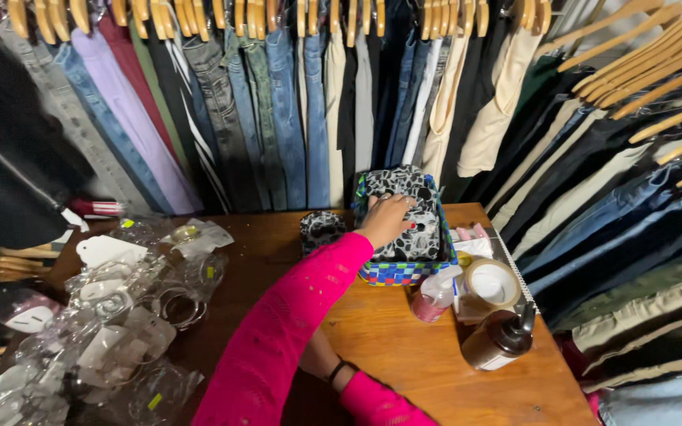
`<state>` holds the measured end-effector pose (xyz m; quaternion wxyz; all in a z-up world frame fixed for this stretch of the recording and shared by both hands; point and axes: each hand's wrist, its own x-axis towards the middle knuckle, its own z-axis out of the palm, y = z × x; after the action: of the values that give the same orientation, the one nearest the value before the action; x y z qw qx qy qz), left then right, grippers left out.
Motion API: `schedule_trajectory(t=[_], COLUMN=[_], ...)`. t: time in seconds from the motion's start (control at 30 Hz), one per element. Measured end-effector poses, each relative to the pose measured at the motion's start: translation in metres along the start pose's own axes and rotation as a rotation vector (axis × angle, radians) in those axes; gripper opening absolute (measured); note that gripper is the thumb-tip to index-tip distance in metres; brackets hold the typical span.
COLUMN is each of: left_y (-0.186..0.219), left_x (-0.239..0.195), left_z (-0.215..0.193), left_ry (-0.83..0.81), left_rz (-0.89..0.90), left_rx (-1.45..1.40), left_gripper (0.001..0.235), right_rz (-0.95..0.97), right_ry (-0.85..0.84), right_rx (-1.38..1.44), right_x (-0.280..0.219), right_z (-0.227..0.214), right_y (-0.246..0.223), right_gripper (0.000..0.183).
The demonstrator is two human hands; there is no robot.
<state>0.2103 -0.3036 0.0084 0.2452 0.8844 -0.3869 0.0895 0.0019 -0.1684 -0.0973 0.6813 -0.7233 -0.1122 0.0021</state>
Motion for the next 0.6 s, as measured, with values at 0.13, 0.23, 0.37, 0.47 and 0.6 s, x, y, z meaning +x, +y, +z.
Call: schedule_trajectory(t=[0.13, 0.23, 0.37, 0.47, 0.6], left_y=[-0.004, 0.007, 0.038, 0.048, 0.041], left_x=[0.006, -0.002, -0.022, -0.028, -0.035], left_z=[0.016, 0.004, -0.036, -0.055, -0.069], left_ry=[0.066, 0.144, 0.336, 0.376, 0.396], left_rz=[0.015, 0.060, 0.208, 0.278, 0.250], left_rx=[-0.010, 0.042, 0.092, -0.002, -0.056], left_gripper=[0.017, 0.006, 0.022, 0.019, 0.018], right_rz=[0.002, 0.000, 0.006, 0.006, 0.017], right_ry=[0.047, 0.071, 0.088, 0.104, 0.134], right_rx=[0.060, 0.121, 0.213, 0.273, 0.368], right_x=[-0.002, -0.001, 0.000, 0.001, 0.006], right_z=[0.001, 0.003, 0.007, 0.007, 0.004], right_y=[0.010, 0.014, 0.014, 0.013, 0.004], right_gripper=[0.021, 0.027, 0.037, 0.043, 0.052])
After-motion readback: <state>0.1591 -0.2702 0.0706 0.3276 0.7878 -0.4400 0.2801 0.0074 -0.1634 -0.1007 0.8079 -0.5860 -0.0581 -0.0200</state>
